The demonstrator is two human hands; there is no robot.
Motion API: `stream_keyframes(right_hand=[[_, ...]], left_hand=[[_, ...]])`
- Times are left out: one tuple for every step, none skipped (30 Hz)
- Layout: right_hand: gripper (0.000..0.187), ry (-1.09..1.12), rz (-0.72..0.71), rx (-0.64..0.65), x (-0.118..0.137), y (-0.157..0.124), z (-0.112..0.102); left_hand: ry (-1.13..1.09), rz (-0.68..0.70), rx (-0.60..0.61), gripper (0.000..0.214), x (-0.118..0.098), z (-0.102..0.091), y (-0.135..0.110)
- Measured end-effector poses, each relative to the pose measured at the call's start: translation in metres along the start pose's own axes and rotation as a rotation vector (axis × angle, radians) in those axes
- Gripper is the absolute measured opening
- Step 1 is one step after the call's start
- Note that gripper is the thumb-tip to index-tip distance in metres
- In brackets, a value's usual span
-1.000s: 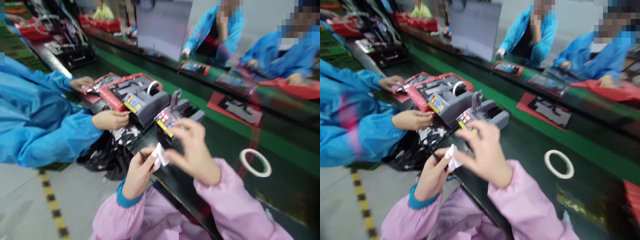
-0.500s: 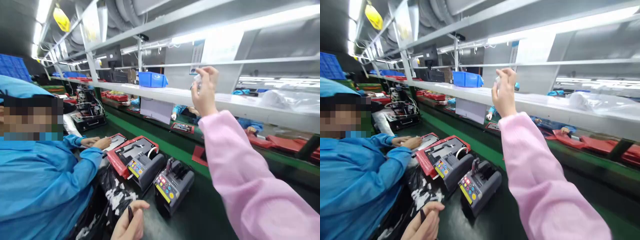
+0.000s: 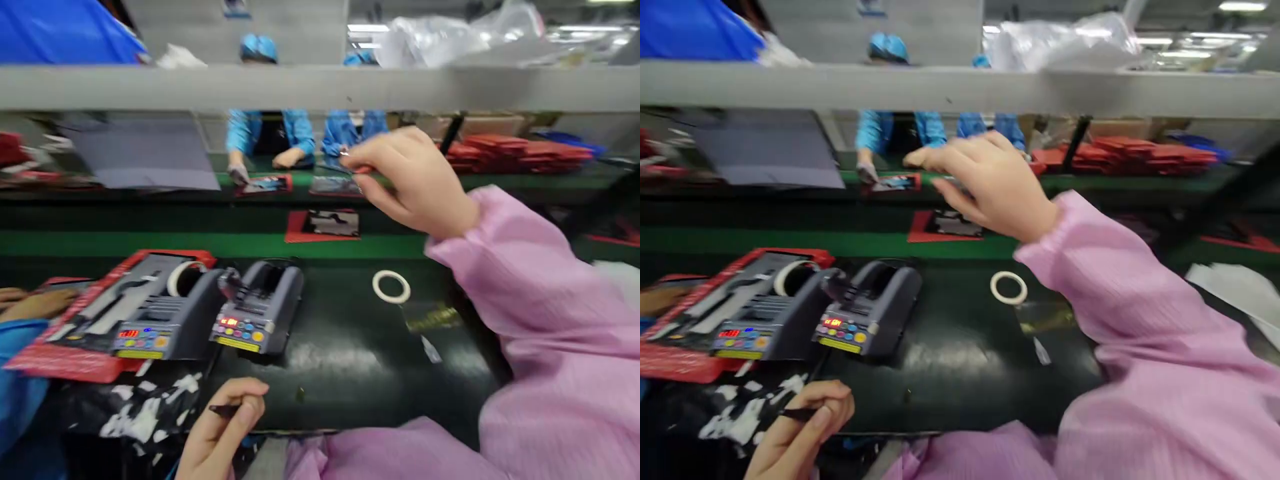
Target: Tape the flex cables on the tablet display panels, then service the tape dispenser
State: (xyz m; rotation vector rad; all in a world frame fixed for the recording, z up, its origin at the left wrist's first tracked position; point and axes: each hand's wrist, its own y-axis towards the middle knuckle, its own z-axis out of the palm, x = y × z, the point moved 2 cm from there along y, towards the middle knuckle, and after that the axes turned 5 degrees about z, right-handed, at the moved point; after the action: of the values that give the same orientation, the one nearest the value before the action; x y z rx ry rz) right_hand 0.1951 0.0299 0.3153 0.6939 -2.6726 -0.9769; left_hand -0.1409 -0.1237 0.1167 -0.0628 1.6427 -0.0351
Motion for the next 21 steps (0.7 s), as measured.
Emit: stream_keyframes(right_hand=[[0.032,-0.023,0.061,0.015,-0.011,-0.048,-0.013],[0.028,-0.033,0.167,0.037,-0.019,-0.094,-0.024],[0.026,-0.018,0.344,0.07,-0.025,-0.137,-0.032],[0.025,0.027,0.546,0.065,-0.029,-0.176,-0.037],[0.024,0.085,0.716,0.03,-0.029,-0.21,-0.04],[0.024,0.098,0.769,0.044,-0.026,-0.236,-0.04],[0.024,0.117,0.805,0.063,-0.021,-0.256,-0.037],[0.026,0.138,0.823,0.087,-0.015,-0.27,-0.033],[0.028,0.159,0.825,0.119,-0.008,-0.28,-0.027],[0.03,0.188,0.83,0.147,-0.002,-0.287,-0.02],[0.031,0.221,0.834,0.172,0.004,-0.291,-0.012],[0.032,0.256,0.836,0.195,0.009,-0.294,-0.004],[0.033,0.293,0.836,0.215,0.013,-0.296,0.003],[0.032,0.33,0.835,0.232,0.015,-0.297,0.011],[0.031,0.366,0.833,0.248,0.016,-0.298,0.018],[0.031,0.399,0.829,0.262,0.015,-0.298,0.023],[0.031,0.423,0.824,0.275,0.012,-0.297,0.027],[0.032,0.452,0.822,0.286,0.007,-0.295,0.03],[0.033,0.498,0.829,0.293,0.0,-0.291,0.031],[0.035,0.567,0.841,0.296,-0.007,-0.286,0.03],[0.038,0.659,0.856,0.294,-0.015,-0.278,0.029]], left_hand=[[0.009,-0.027,0.063,0.044,0.005,0.006,0.006],[0.01,-0.049,0.113,0.043,0.011,0.014,0.011],[0.008,-0.066,0.157,0.044,0.017,0.022,0.016],[0.004,-0.079,0.201,0.044,0.022,0.031,0.02],[0.001,-0.089,0.249,0.045,0.027,0.04,0.023],[0.0,-0.094,0.295,0.047,0.031,0.05,0.025],[0.0,-0.097,0.343,0.048,0.035,0.059,0.028],[0.001,-0.095,0.381,0.048,0.038,0.068,0.03],[-0.002,-0.086,0.405,0.048,0.039,0.077,0.032],[-0.011,-0.07,0.415,0.047,0.04,0.085,0.034],[-0.026,-0.05,0.413,0.046,0.04,0.092,0.035],[-0.044,-0.029,0.405,0.045,0.039,0.099,0.036],[-0.06,-0.011,0.393,0.043,0.037,0.104,0.035],[-0.071,0.003,0.38,0.042,0.034,0.108,0.034],[-0.073,0.014,0.365,0.042,0.031,0.11,0.033],[-0.065,0.021,0.349,0.041,0.028,0.11,0.03],[-0.052,0.024,0.331,0.042,0.027,0.107,0.028],[-0.038,0.022,0.309,0.042,0.026,0.102,0.025],[-0.027,0.017,0.282,0.043,0.027,0.096,0.022],[-0.021,0.007,0.25,0.044,0.029,0.088,0.019],[-0.018,-0.006,0.215,0.045,0.033,0.079,0.016]])
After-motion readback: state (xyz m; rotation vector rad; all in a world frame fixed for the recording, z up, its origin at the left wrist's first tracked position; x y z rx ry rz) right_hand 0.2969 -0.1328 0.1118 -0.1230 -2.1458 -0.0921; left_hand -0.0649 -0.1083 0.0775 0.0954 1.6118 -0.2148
